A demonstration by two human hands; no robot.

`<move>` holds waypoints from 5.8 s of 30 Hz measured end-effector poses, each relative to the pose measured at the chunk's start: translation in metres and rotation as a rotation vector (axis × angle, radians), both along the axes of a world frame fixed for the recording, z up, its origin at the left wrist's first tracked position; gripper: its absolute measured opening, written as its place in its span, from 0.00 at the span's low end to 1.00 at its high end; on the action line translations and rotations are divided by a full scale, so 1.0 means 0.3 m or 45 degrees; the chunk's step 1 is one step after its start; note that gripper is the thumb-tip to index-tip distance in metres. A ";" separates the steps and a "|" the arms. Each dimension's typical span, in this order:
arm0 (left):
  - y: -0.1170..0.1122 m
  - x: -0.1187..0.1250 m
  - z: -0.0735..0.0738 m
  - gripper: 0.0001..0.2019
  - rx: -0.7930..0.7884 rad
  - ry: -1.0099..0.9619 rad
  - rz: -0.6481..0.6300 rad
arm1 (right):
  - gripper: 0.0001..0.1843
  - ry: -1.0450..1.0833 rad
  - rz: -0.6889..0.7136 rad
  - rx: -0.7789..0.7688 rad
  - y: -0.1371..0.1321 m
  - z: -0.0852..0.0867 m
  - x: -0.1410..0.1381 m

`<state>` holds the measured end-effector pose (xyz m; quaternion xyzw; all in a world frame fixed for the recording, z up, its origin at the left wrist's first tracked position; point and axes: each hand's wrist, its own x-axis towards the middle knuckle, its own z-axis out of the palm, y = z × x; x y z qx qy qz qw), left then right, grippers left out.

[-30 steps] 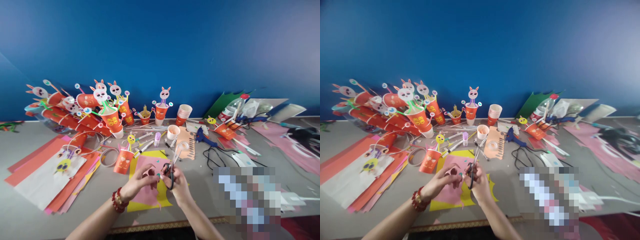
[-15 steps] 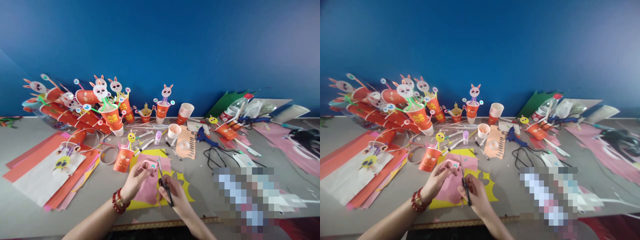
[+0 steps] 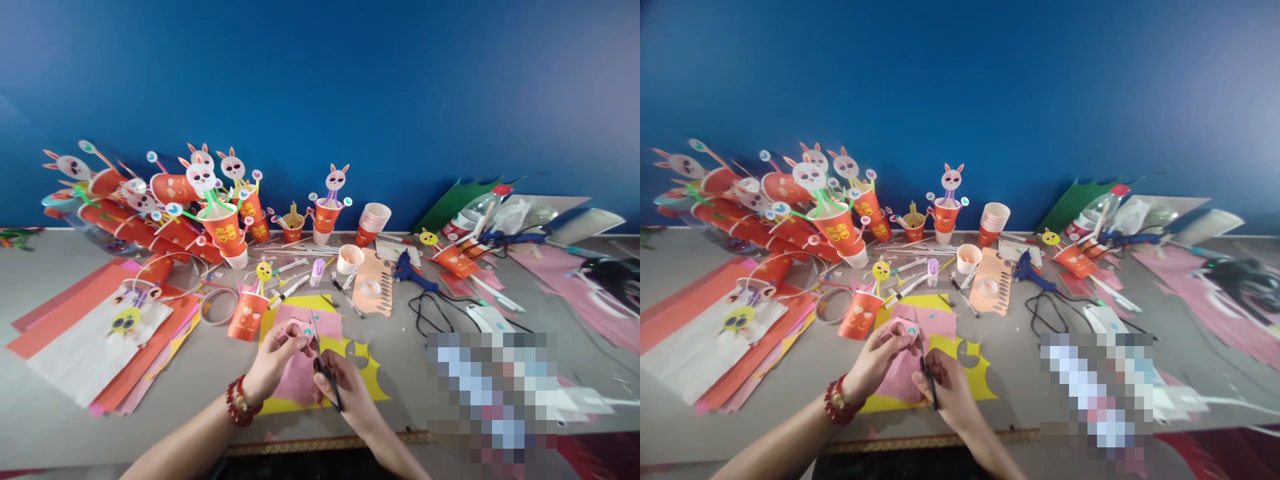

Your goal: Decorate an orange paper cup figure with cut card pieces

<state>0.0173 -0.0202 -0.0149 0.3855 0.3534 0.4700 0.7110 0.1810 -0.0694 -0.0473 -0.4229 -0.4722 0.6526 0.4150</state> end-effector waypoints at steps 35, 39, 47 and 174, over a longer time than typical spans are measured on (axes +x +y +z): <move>-0.002 0.002 0.009 0.11 -0.095 -0.109 -0.029 | 0.29 -0.017 0.000 -0.004 -0.004 -0.016 0.013; 0.000 0.000 0.014 0.11 -0.086 -0.090 -0.029 | 0.29 -0.052 0.016 -0.003 -0.001 -0.006 0.019; 0.001 -0.004 0.019 0.11 -0.070 -0.061 -0.043 | 0.31 -0.104 0.025 -0.004 0.001 0.012 0.021; 0.037 -0.042 0.028 0.09 0.181 -0.024 0.063 | 0.30 -0.386 0.082 -0.032 0.001 0.010 0.124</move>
